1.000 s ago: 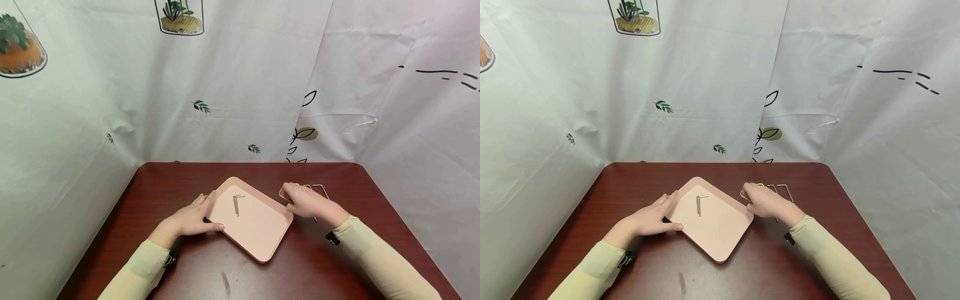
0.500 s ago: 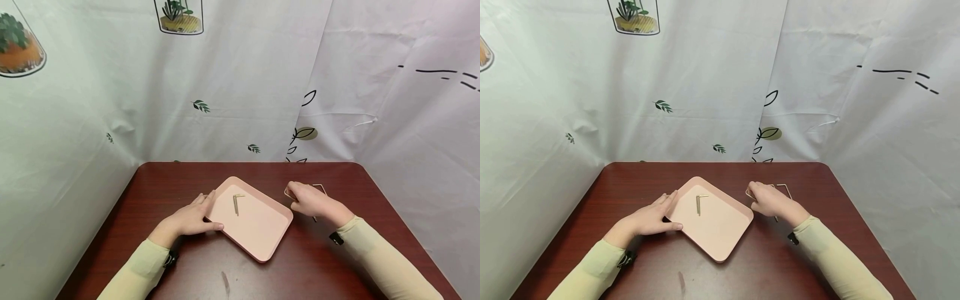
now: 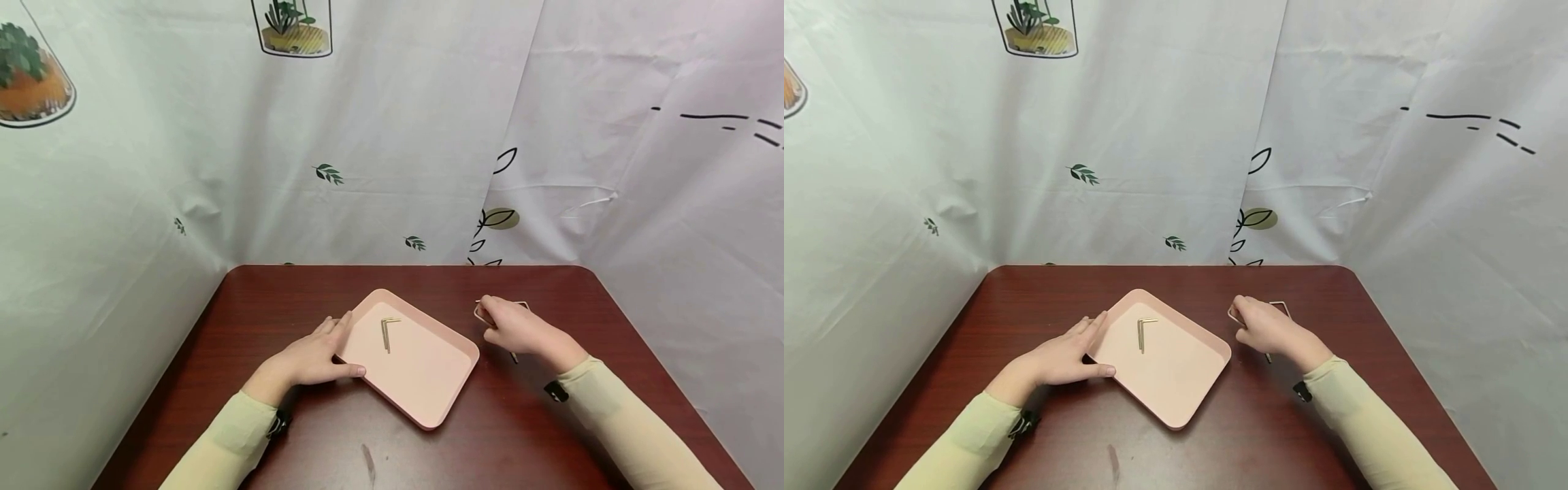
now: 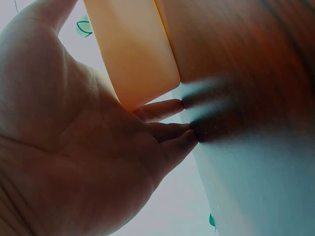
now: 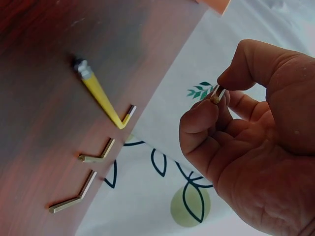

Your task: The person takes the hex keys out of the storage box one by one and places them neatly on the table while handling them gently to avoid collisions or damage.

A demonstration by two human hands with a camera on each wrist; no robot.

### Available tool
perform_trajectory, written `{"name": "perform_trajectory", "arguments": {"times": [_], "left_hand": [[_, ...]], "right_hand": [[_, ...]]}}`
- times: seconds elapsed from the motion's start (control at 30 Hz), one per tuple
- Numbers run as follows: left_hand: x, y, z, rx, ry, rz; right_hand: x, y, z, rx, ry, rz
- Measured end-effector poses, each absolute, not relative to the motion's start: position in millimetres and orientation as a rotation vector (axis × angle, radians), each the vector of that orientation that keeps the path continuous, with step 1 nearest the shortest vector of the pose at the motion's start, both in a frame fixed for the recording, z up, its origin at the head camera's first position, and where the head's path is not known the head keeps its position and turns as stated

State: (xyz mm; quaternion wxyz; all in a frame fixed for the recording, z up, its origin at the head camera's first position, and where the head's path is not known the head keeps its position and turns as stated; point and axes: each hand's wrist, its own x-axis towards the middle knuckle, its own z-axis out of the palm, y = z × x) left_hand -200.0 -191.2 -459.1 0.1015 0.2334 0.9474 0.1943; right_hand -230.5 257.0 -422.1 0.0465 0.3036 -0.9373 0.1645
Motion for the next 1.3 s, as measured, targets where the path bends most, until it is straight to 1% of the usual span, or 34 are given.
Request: {"name": "perform_trajectory", "arguments": {"times": [1.3], "left_hand": [[-201,-192,-461,0.712,2.804,0.575]], "right_hand": [[-240,291,-427,0.776,-2.938,0.554]]}}
